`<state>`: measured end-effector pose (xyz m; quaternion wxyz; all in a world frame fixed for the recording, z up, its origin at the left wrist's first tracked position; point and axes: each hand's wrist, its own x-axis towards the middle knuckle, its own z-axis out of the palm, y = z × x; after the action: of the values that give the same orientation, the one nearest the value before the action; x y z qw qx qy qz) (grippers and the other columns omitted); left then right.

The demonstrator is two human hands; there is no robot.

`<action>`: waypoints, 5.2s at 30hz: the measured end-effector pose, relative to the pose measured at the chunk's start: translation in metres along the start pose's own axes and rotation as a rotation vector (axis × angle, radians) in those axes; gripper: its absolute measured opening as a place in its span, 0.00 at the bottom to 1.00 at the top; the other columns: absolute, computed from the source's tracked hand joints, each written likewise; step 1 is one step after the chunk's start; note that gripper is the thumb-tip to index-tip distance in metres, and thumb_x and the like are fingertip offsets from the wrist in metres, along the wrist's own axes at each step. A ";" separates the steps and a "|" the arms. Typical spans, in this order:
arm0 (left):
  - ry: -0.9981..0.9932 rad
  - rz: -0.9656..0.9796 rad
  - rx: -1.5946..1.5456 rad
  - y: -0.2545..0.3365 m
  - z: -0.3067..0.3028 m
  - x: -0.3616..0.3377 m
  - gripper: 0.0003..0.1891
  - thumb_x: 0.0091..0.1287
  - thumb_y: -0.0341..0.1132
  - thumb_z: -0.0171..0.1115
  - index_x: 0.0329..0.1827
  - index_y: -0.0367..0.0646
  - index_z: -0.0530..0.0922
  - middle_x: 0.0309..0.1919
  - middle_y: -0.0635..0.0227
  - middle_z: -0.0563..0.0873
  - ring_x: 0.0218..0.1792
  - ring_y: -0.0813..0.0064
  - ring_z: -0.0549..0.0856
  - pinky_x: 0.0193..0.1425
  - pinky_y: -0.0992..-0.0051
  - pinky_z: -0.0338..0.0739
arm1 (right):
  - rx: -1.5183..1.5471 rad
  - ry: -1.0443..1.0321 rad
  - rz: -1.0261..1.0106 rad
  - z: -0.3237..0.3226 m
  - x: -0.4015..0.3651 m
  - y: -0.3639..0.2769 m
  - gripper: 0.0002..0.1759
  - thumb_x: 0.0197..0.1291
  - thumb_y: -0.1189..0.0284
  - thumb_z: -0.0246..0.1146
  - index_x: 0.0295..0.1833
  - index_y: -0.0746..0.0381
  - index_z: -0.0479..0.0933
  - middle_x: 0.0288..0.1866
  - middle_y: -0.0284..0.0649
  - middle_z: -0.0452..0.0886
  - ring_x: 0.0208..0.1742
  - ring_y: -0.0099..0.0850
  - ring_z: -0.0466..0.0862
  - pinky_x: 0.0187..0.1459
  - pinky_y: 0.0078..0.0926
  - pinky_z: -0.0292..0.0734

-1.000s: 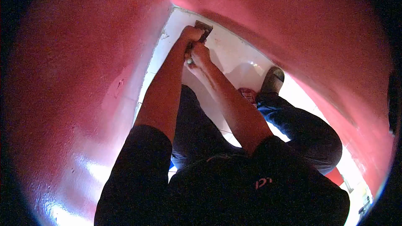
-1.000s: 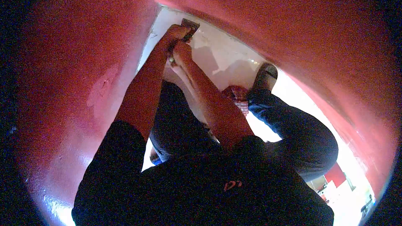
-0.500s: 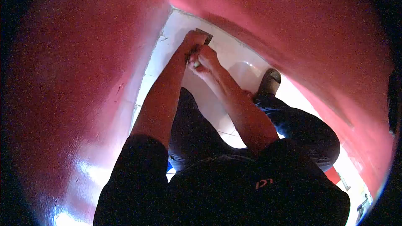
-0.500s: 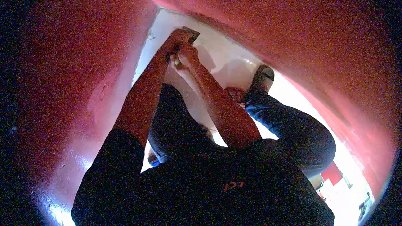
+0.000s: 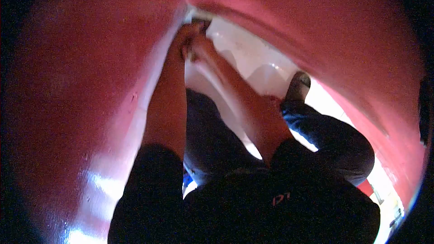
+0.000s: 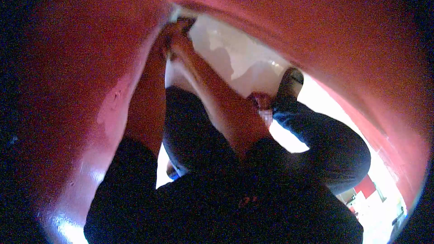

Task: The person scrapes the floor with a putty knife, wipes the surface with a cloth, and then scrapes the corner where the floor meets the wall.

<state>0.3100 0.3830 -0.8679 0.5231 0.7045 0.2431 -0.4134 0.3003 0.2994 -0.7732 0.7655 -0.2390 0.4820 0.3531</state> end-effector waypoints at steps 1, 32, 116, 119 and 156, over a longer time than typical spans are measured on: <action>-0.028 -0.018 -0.069 0.006 -0.012 0.000 0.19 0.57 0.47 0.55 0.37 0.39 0.80 0.33 0.57 0.82 0.32 0.69 0.81 0.36 0.66 0.74 | 0.002 -0.034 0.001 0.007 0.007 -0.007 0.15 0.61 0.56 0.49 0.33 0.57 0.69 0.22 0.35 0.72 0.17 0.29 0.72 0.15 0.28 0.69; 0.263 -0.123 -0.738 -0.035 0.201 -0.127 0.38 0.56 0.54 0.61 0.61 0.38 0.57 0.40 0.58 0.76 0.34 0.72 0.79 0.27 0.74 0.73 | -0.850 -0.050 -0.386 -0.245 -0.003 0.022 0.20 0.61 0.56 0.50 0.40 0.64 0.72 0.33 0.45 0.77 0.30 0.36 0.77 0.29 0.36 0.74; 2.162 1.225 1.618 0.050 0.001 -0.462 0.22 0.49 0.66 0.59 0.18 0.57 0.80 0.26 0.81 0.83 0.30 0.80 0.78 0.33 0.74 0.62 | -1.544 0.216 -0.488 -0.426 -0.201 -0.044 0.15 0.45 0.73 0.52 0.40 0.71 0.70 0.34 0.58 0.78 0.37 0.51 0.80 0.39 0.43 0.75; 2.280 0.983 1.767 0.052 0.002 -0.459 0.24 0.46 0.69 0.58 0.18 0.59 0.80 0.27 0.81 0.82 0.30 0.77 0.76 0.34 0.69 0.61 | -1.387 0.212 -0.527 -0.459 -0.191 -0.039 0.15 0.51 0.72 0.53 0.43 0.68 0.63 0.28 0.56 0.77 0.33 0.45 0.81 0.32 0.42 0.76; 0.255 0.903 0.911 0.101 0.327 -0.208 0.13 0.59 0.40 0.58 0.39 0.39 0.76 0.37 0.62 0.80 0.39 0.68 0.78 0.44 0.69 0.73 | -0.348 -0.011 -0.357 -0.427 -0.058 -0.178 0.14 0.57 0.65 0.53 0.29 0.65 0.72 0.20 0.44 0.74 0.20 0.34 0.75 0.19 0.34 0.71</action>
<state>0.1686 0.0617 -0.6756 0.2614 0.9320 -0.2164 -0.1278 0.1773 -0.1336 -0.8958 0.7657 -0.4468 0.3597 0.2911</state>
